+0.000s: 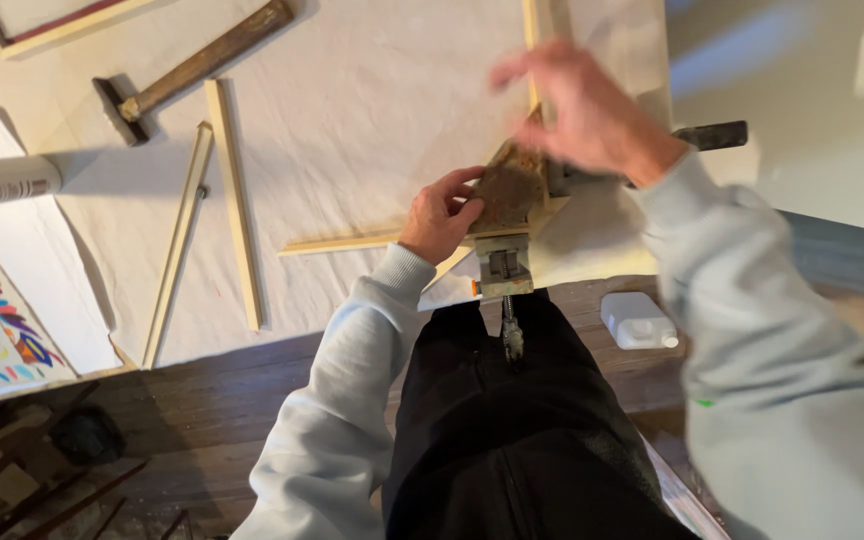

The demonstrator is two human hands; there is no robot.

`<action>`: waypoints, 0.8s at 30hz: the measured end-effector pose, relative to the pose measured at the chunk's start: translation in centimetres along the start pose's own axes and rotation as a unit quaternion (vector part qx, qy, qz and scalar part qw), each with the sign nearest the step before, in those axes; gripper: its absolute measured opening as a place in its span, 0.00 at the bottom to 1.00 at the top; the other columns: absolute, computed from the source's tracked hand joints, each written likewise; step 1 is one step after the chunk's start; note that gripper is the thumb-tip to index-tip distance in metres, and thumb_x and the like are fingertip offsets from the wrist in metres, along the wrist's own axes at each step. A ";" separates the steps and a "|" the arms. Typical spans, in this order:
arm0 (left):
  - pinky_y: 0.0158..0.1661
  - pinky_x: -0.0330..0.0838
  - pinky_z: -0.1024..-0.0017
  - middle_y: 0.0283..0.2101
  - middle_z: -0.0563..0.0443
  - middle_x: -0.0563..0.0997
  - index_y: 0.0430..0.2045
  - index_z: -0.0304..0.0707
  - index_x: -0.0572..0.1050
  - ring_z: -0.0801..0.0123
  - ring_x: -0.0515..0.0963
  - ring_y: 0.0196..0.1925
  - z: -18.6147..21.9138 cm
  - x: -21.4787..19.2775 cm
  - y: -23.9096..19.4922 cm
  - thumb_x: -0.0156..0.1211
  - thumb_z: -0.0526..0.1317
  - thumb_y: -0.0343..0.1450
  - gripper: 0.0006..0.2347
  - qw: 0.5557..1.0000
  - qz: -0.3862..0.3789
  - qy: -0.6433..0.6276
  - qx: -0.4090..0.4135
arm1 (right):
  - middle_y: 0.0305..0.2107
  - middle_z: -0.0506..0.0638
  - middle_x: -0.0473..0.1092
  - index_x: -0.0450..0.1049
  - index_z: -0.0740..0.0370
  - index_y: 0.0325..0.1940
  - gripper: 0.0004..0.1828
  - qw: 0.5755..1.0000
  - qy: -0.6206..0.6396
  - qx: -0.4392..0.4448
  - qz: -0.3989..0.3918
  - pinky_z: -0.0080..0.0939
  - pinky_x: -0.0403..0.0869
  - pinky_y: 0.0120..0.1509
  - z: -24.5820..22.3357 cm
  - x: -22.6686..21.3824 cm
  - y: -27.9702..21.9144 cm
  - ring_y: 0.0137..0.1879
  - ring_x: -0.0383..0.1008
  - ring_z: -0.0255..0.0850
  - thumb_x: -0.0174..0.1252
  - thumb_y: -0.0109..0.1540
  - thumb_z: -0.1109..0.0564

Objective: The person picks up mitered wooden frame strips from the work table, applies wood glue to the mitered end of a strip, fits the strips together at a corner, and secures the joint in a corner clamp, tightening the clamp screw by hand. At the end the person picks up a hammer and works on the clamped corner.

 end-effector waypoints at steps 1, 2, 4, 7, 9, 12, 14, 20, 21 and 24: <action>0.39 0.80 0.73 0.41 0.47 0.85 0.58 0.36 0.74 0.74 0.83 0.37 -0.5 -0.1 0.1 0.59 0.32 0.70 0.19 1.000 0.003 -0.001 -0.002 | 0.52 0.53 0.73 0.72 0.58 0.60 0.23 1.000 0.001 -0.002 -0.003 0.48 0.76 0.59 -0.3 0.9 -0.6 0.49 0.75 0.45 0.68 0.62 0.60; 0.39 0.80 0.73 0.41 0.47 0.85 0.58 0.35 0.73 0.74 0.83 0.37 -0.9 -0.1 0.2 0.59 0.32 0.70 0.19 1.000 0.001 -0.010 -0.005 | 0.53 0.52 0.72 0.71 0.55 0.62 0.32 0.995 -0.064 -0.055 -0.058 0.51 0.72 0.61 -1.5 2.9 -1.4 0.51 0.73 0.45 0.69 0.54 0.54; 0.40 0.79 0.73 0.41 0.47 0.85 0.57 0.34 0.73 0.74 0.83 0.37 -1.8 -0.3 0.6 0.60 0.32 0.70 0.18 1.000 0.000 -0.020 -0.007 | 0.54 0.52 0.71 0.71 0.52 0.64 0.42 0.979 -0.130 -0.109 -0.113 0.53 0.69 0.64 -2.8 5.0 -2.4 0.54 0.72 0.45 0.71 0.46 0.48; 0.40 0.79 0.73 0.42 0.46 0.85 0.55 0.32 0.72 0.74 0.83 0.40 -2.6 -0.4 0.7 0.62 0.32 0.71 0.17 0.996 -0.012 -0.090 -0.004 | 0.57 0.47 0.71 0.66 0.49 0.69 0.51 0.945 -0.233 -0.176 -0.149 0.58 0.59 0.75 -4.4 6.3 -3.1 0.65 0.69 0.42 0.73 0.41 0.51; 0.41 0.78 0.68 0.42 0.45 0.85 0.56 0.33 0.69 0.70 0.82 0.41 -2.2 -0.7 0.3 0.63 0.34 0.70 0.19 0.996 -0.005 -0.088 -0.007 | 0.59 0.45 0.71 0.61 0.50 0.73 0.52 0.950 -0.189 -0.134 -0.210 0.52 0.56 0.80 -3.6 7.0 -3.1 0.67 0.67 0.41 0.73 0.46 0.63; 0.55 0.75 0.62 0.52 0.46 0.84 0.60 0.35 0.69 0.62 0.83 0.54 4.6 -3.2 -3.7 0.62 0.36 0.72 0.21 0.984 -0.030 0.082 0.158 | 0.59 0.48 0.70 0.60 0.51 0.74 0.54 0.948 -0.178 -0.132 -0.228 0.48 0.58 0.80 -3.4 7.4 -3.1 0.67 0.67 0.43 0.75 0.45 0.61; 0.55 0.72 0.58 0.52 0.46 0.83 0.57 0.37 0.71 0.57 0.81 0.56 3.5 -5.0 -5.5 0.64 0.37 0.66 0.22 0.955 0.004 0.215 0.203 | 0.59 0.48 0.70 0.60 0.52 0.74 0.55 0.948 -0.181 -0.128 -0.230 0.49 0.57 0.80 -3.8 7.1 -3.0 0.66 0.67 0.44 0.76 0.44 0.60; 0.51 0.70 0.59 0.49 0.52 0.82 0.46 0.43 0.78 0.58 0.79 0.51 -0.5 -5.8 -7.0 0.66 0.38 0.63 0.16 0.893 -0.002 0.403 0.200 | 0.58 0.48 0.71 0.61 0.52 0.72 0.55 0.951 -0.173 -0.128 -0.223 0.50 0.57 0.80 -4.1 7.0 -3.2 0.64 0.68 0.43 0.76 0.42 0.60; 0.48 0.71 0.59 0.46 0.54 0.82 0.43 0.45 0.80 0.59 0.80 0.48 -0.8 -6.0 -7.2 0.67 0.39 0.66 0.12 0.881 0.021 0.420 0.217 | 0.57 0.49 0.71 0.61 0.51 0.72 0.55 0.950 -0.178 -0.129 -0.220 0.49 0.57 0.80 -4.0 7.1 -3.2 0.64 0.68 0.43 0.76 0.43 0.60; 0.45 0.75 0.62 0.43 0.57 0.82 0.41 0.45 0.82 0.62 0.81 0.44 -0.4 -5.9 -7.3 0.66 0.39 0.70 0.08 0.870 0.058 0.417 0.255 | 0.57 0.50 0.71 0.61 0.51 0.73 0.56 0.949 -0.187 -0.124 -0.220 0.47 0.58 0.80 -3.9 7.2 -2.9 0.64 0.68 0.44 0.76 0.43 0.61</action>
Point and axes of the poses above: each hand's wrist, its own y-axis towards the middle knuckle, its own x-axis out of the palm, z = x × y, the point moved 10 cm from there along y, towards the middle knuckle
